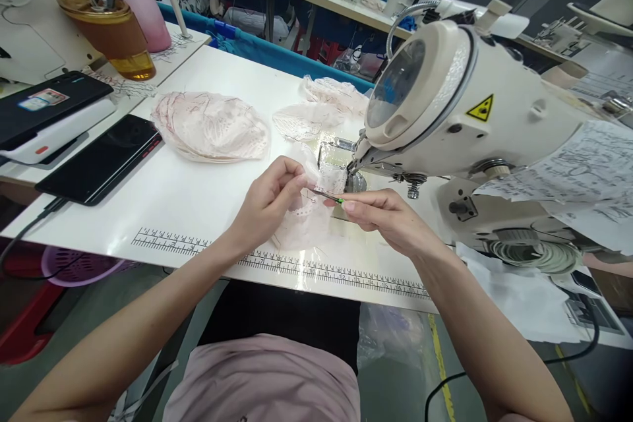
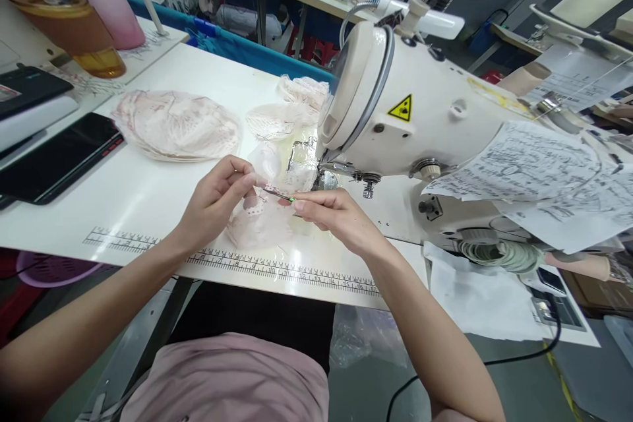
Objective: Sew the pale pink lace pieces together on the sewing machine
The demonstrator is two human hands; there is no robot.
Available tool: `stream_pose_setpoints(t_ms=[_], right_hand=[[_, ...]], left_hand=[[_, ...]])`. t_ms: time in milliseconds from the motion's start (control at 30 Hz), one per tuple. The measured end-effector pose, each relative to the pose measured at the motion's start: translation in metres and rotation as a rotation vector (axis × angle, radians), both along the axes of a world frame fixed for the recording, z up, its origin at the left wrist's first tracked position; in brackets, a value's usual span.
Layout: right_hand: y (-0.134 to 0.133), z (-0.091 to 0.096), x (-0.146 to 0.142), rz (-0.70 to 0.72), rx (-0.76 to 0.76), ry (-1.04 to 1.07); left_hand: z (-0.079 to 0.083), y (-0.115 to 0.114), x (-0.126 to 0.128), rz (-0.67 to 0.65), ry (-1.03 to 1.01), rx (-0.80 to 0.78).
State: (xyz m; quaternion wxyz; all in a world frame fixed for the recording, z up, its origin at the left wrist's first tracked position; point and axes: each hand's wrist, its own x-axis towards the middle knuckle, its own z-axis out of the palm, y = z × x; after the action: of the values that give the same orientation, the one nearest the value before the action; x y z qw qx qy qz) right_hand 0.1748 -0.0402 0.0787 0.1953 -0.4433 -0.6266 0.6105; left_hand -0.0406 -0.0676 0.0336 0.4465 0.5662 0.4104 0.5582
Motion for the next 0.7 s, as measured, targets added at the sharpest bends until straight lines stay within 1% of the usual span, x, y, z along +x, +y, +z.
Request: stream_pose_setpoints(t_ms=[133, 267, 333, 400, 467, 500, 600, 633, 667, 700], right_hand=[[-0.003, 0.001, 0.001, -0.020, 0.015, -0.025], [-0.008, -0.003, 0.007, -0.107, 0.071, 0.018], [-0.012, -0.008, 0.012, -0.143, 0.103, 0.061], [-0.018, -0.013, 0.017, -0.170, 0.117, 0.080], [-0.025, -0.017, 0.023, -0.196, 0.117, 0.082], [-0.029, -0.018, 0.025, -0.209, 0.116, 0.074], [-0.043, -0.020, 0.033, -0.256, 0.139, 0.027], [-0.049, -0.021, 0.036, -0.275, 0.155, 0.010], [-0.054, -0.022, 0.040, -0.293, 0.164, -0.012], [-0.060, -0.024, 0.044, -0.316, 0.174, -0.034]], left_hand=[[0.001, -0.001, 0.000, 0.025, 0.022, -0.029], [-0.002, -0.002, -0.003, 0.036, 0.012, -0.110], [-0.001, 0.005, -0.008, 0.008, 0.019, -0.149], [0.005, 0.021, -0.015, -0.010, 0.037, -0.157], [0.018, 0.047, -0.022, 0.009, 0.032, -0.143], [0.028, 0.063, -0.026, 0.048, 0.041, -0.104], [0.067, 0.115, -0.039, 0.152, 0.190, 0.078], [0.082, 0.131, -0.043, 0.210, 0.280, 0.142], [0.097, 0.146, -0.048, 0.340, 0.374, 0.211], [0.111, 0.159, -0.054, 0.415, 0.477, 0.287]])
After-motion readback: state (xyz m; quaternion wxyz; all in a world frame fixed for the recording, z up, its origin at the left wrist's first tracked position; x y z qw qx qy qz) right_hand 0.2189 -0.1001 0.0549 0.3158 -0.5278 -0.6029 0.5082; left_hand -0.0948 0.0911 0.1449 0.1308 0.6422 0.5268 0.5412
